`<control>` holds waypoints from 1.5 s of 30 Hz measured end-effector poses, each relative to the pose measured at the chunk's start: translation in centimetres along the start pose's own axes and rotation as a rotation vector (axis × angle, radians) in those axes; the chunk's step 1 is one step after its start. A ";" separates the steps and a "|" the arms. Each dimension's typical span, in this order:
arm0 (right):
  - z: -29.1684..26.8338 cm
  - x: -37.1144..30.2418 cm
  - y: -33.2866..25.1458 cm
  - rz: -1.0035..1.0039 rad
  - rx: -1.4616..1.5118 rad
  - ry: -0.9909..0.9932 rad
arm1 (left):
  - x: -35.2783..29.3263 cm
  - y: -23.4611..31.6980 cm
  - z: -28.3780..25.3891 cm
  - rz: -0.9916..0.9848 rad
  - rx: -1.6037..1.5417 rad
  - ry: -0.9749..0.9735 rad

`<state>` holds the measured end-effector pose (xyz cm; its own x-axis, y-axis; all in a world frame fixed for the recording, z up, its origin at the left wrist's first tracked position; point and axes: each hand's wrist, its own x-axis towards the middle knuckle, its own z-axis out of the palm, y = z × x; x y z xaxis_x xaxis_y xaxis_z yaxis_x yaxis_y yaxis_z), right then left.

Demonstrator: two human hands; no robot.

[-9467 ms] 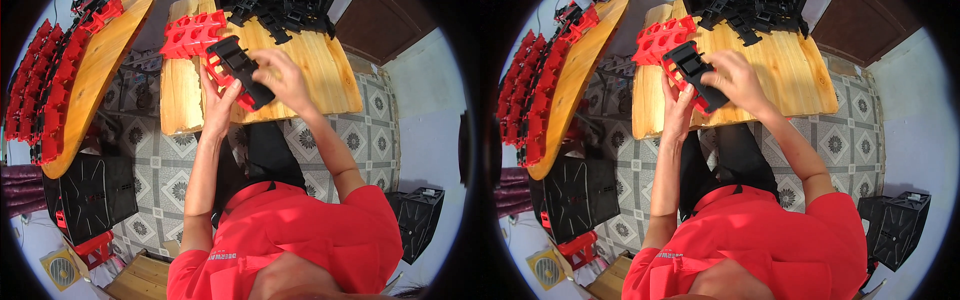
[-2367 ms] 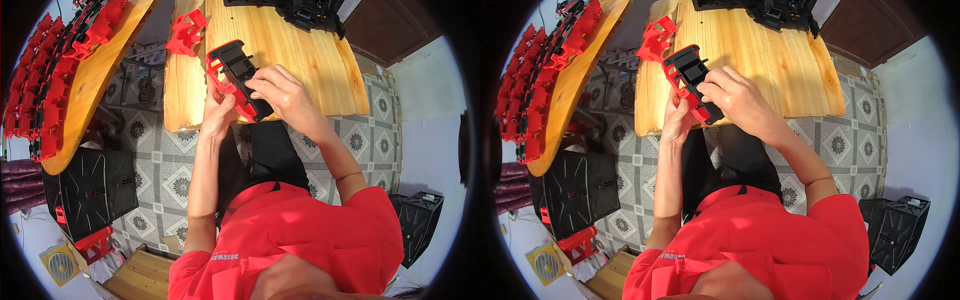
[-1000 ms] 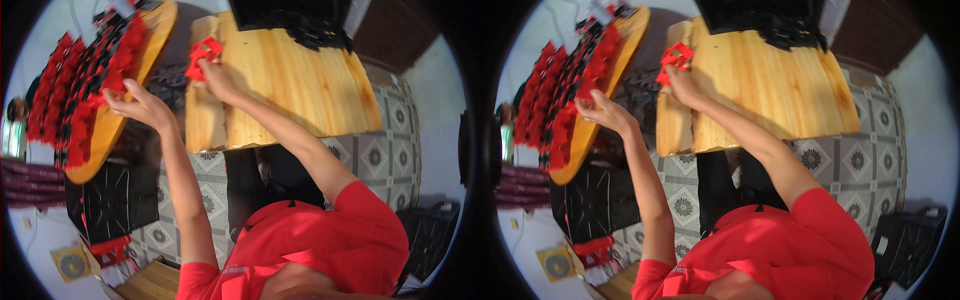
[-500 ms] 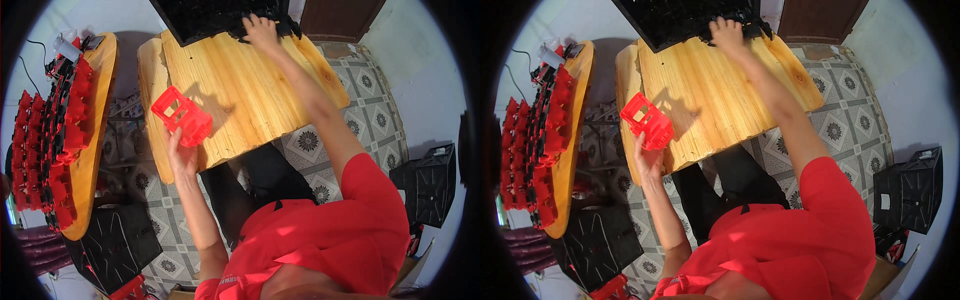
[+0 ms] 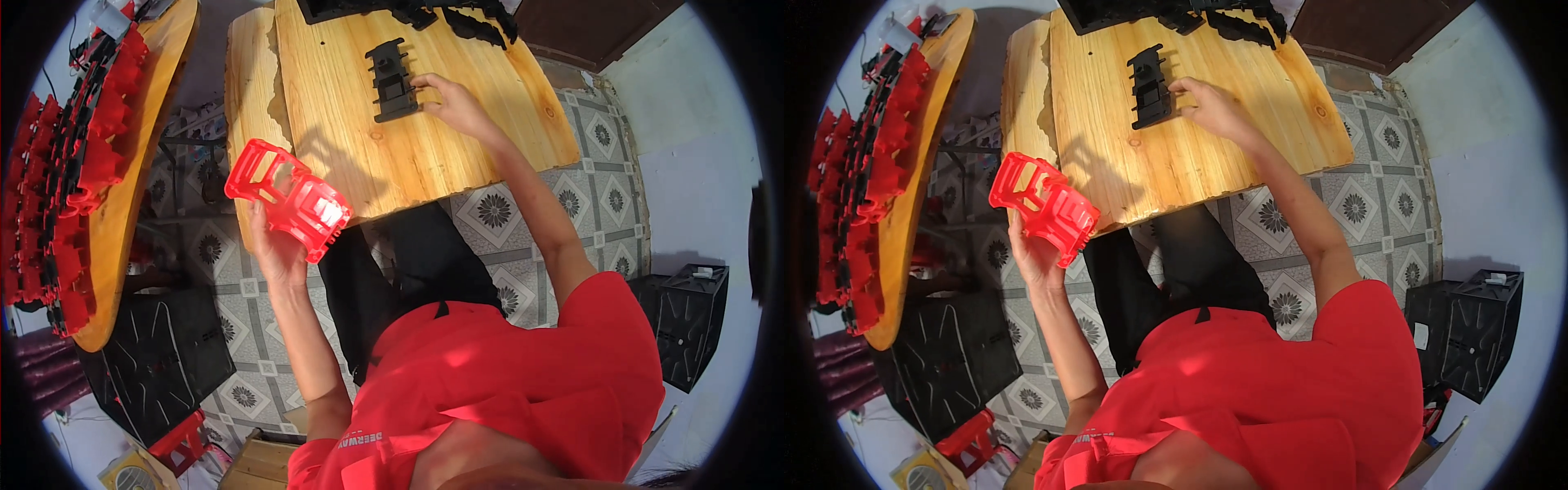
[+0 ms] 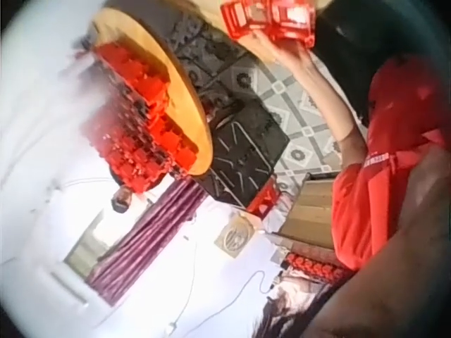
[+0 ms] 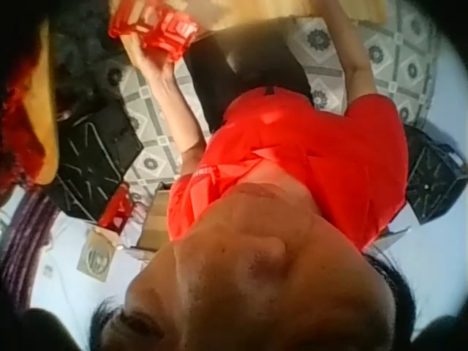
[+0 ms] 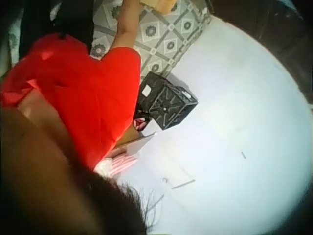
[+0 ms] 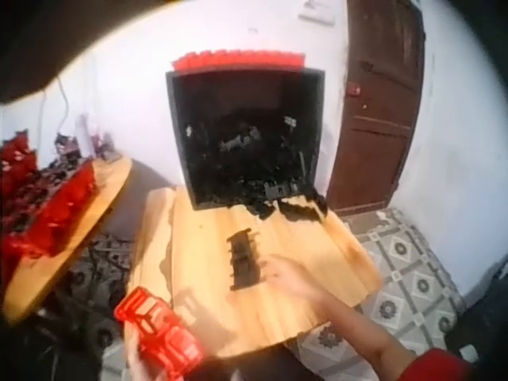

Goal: The person assembles plastic casings by snapping black plastic components into red shells by hand, then transfers the assembled units to another table.

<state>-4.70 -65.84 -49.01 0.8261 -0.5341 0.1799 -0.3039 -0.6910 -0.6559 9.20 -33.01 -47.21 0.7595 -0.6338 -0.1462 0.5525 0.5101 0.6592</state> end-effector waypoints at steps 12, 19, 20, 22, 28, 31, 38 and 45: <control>-1.6 8.0 -1.3 -0.351 -0.209 -0.246 | -0.9 -0.4 2.8 0.137 0.253 0.020; -1.6 -0.7 -9.2 -0.255 0.121 -0.064 | 0.0 -1.2 1.3 0.179 0.275 0.055; -1.1 -2.4 -11.3 -0.252 0.252 -0.015 | -0.3 -1.2 1.3 0.186 0.280 0.073; 0.0 -5.2 -15.2 -0.360 0.174 0.076 | -0.4 -1.3 1.8 0.223 0.295 0.048; 2.8 -7.5 -17.7 -0.385 0.125 0.163 | -0.9 -2.3 2.3 0.269 0.284 -0.005; 3.4 -7.7 -17.7 -0.370 0.088 0.182 | -1.4 -2.2 2.5 0.277 0.296 -0.008; 4.2 -8.0 -18.4 -0.414 0.024 0.246 | -1.2 -2.0 2.7 0.300 0.276 -0.024; 2.8 -6.7 -18.7 -0.385 0.249 0.032 | -1.7 -0.4 3.0 0.305 0.295 0.058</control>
<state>-3.16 -47.95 -40.00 0.8404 -0.2786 0.4649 0.1491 -0.7059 -0.6925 6.66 -33.85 -45.03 0.8958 -0.4414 0.0521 0.1841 0.4754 0.8603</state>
